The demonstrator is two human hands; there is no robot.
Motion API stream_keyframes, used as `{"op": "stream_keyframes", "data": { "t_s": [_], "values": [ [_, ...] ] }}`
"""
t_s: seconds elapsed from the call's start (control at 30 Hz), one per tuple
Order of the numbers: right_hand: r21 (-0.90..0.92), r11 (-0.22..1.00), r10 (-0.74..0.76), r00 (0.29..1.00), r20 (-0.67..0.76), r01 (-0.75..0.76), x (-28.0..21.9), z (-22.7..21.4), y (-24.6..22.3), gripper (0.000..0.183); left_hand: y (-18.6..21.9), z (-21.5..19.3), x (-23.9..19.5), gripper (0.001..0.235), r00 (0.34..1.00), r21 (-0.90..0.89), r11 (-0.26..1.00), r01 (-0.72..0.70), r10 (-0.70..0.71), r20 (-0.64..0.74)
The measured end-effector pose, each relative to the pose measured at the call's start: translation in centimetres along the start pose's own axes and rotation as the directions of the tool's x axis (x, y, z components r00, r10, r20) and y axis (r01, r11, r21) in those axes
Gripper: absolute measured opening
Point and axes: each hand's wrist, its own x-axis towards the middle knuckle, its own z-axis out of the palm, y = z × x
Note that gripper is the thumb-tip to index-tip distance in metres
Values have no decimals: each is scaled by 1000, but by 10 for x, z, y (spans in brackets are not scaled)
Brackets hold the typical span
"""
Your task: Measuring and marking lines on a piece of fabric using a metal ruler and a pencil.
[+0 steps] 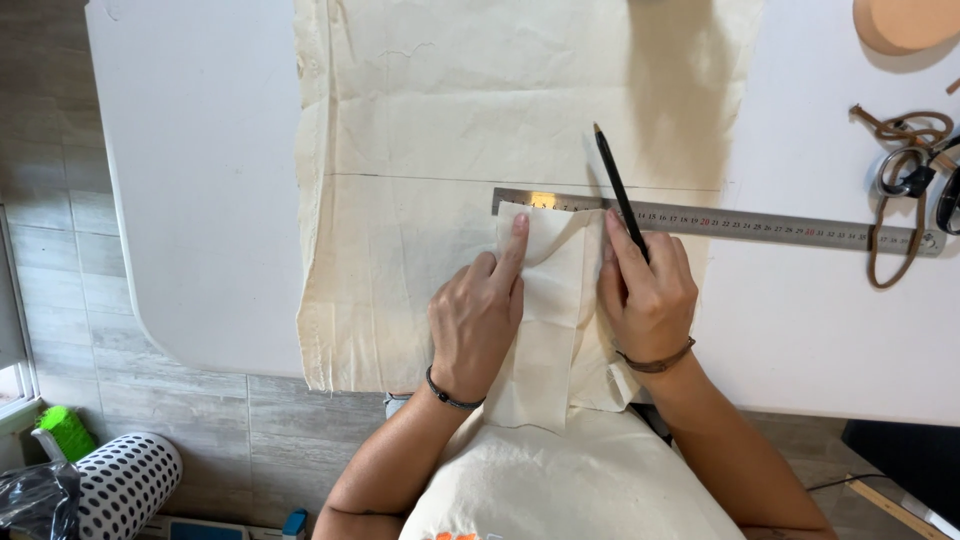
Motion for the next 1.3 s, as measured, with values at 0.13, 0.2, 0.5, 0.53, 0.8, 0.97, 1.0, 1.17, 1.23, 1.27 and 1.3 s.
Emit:
{"op": "stream_keyframes", "data": {
  "t_s": [0.13, 0.2, 0.5, 0.53, 0.8, 0.97, 1.0, 1.17, 1.23, 1.27, 1.3],
  "values": [
    [-16, 1000, 12, 1000, -12, -12, 3, -2, -1, 31, -1, -1, -1, 60, 1000, 4, 1000, 1, -1, 8],
    [-57, 998, 11, 1000, -5, -12, 0, -2, -2, 31, -1, -1, 0, 59, 1000, 18, 1000, 1, -2, 5],
    [-80, 993, 91, 996, -14, -92, -8, -2, 2, 40, -1, -4, 3, 58, 999, 88, 996, -3, 8, -53],
    [-81, 991, 105, 994, -21, -106, -9, -1, 4, 45, -1, -4, 5, 57, 997, 112, 994, -4, 13, -76],
    [-1, 990, 144, 988, -56, -144, -3, -5, 2, 61, 15, -4, 8, 47, 978, 92, 981, -171, 181, -106],
    [61, 989, 135, 989, -55, -132, -9, -1, 4, 51, 19, -2, 9, 47, 967, 83, 965, -249, 253, -36],
    [60, 991, 119, 991, -53, -116, -7, -3, 2, 41, 19, -1, 9, 48, 966, 92, 963, -252, 256, -30],
    [60, 997, 51, 996, -74, -47, -6, -2, 1, 24, 20, 5, 7, 47, 965, 93, 962, -256, 260, -33],
    [-8, 1000, 22, 999, -42, -22, -2, -4, 0, 19, 20, 6, 6, 46, 958, 104, 953, -284, 287, -23],
    [-7, 1000, 20, 999, -40, -21, -3, -4, 0, 19, 20, 5, 6, 46, 958, 104, 954, -281, 285, -22],
    [-17, 999, 29, 999, -29, -29, -4, -3, 0, 20, 19, 5, 7, 46, 957, 86, 955, -284, 288, -28]
  ]
}}
